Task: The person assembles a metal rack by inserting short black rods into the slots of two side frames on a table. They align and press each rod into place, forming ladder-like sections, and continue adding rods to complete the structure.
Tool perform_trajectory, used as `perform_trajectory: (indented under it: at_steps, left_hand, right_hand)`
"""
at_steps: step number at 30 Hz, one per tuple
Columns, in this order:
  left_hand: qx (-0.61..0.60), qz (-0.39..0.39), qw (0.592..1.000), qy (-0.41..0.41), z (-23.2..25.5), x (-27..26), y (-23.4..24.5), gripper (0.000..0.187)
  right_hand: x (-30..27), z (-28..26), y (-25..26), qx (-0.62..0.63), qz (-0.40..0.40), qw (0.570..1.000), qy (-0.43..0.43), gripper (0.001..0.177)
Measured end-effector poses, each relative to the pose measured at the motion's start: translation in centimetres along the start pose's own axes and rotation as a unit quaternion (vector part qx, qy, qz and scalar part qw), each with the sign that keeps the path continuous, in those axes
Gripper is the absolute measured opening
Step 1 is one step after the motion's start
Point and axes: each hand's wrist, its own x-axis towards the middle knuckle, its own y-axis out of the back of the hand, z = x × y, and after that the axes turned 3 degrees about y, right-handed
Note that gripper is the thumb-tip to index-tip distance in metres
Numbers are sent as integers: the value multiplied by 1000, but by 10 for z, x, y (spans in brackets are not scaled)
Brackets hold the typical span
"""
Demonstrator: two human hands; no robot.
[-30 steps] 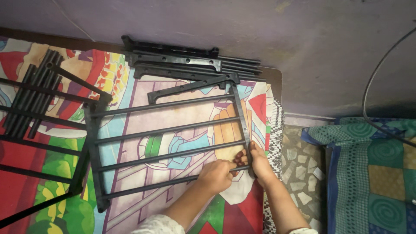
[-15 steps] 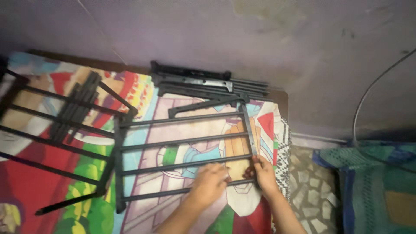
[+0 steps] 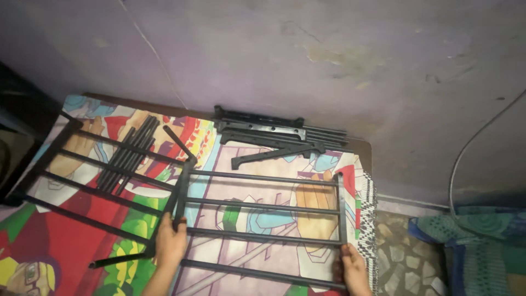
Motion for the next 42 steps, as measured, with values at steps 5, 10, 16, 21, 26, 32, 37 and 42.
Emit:
perform_trajectory:
  at_steps: [5, 10, 16, 21, 26, 32, 37, 42]
  left_hand:
    - [1, -17, 1000, 5, 15, -7, -14, 76]
    - [-33, -86, 996, -1, 49, -5, -17, 84]
    - [45, -62, 995, -58, 53, -6, -16, 74]
    - [65, -70, 993, -73, 48, -22, -5, 81]
    - [164, 77, 950, -254, 97, -60, 6, 83]
    - [2, -276, 856, -437, 165, -173, -23, 38]
    - [-30, -336, 798, -499, 190, -220, -55, 33]
    - [-12, -416, 779, -469, 184, -221, -93, 15]
  right_hand:
    - [-5, -2, -3, 53, 41, 997, -41, 31]
    - [-9, -17, -1, 24, 94, 995, 21, 36]
    - [-19, -22, -5, 38, 80, 995, 39, 36]
    - [-27, -25, -4, -12, 89, 996, 4, 51]
    - [-23, -29, -7, 42, 72, 996, 26, 48]
    - [-31, -27, 4, 89, 53, 995, 7, 46]
    - [-40, -37, -10, 116, 73, 990, -17, 45]
    - [-36, -37, -12, 54, 73, 996, -11, 46]
